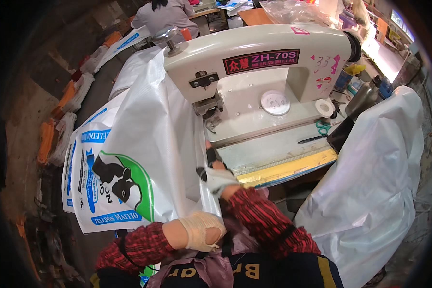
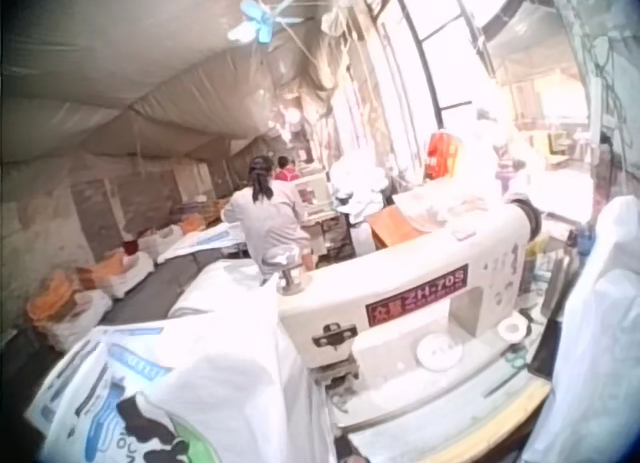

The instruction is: Sewing the edges of large white plastic bags featuring a cow logo using an industrial sewing machine.

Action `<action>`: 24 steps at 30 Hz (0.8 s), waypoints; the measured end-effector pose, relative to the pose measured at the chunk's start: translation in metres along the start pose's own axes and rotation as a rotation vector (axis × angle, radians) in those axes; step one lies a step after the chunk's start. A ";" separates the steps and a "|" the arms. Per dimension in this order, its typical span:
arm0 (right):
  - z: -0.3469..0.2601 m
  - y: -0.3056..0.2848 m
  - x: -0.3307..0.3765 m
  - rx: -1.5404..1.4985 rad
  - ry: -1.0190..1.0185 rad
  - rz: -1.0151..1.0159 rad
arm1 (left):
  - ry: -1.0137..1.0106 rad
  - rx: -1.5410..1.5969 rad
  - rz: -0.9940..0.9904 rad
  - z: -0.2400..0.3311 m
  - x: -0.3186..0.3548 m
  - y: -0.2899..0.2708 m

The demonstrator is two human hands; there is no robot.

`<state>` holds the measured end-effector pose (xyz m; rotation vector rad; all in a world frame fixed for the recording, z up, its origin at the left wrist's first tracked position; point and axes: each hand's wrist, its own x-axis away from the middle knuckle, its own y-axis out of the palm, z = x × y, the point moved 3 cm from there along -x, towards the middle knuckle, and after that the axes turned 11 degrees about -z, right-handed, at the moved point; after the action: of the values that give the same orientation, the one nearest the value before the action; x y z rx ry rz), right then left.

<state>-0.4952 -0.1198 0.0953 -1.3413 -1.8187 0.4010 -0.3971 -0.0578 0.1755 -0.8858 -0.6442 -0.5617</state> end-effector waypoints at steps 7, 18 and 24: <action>0.002 0.026 0.042 -0.276 -0.018 -0.013 | 0.204 0.208 -0.033 -0.009 0.028 0.007; -0.010 0.008 0.074 -0.137 0.042 -0.091 | 0.182 0.257 0.196 -0.002 0.009 0.047; 0.009 0.039 0.036 0.029 0.078 0.008 | 0.053 -0.075 -0.240 0.028 0.009 0.009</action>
<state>-0.4804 -0.0700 0.0788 -1.3270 -1.7377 0.3723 -0.3928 -0.0318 0.1901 -0.8668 -0.6892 -0.8265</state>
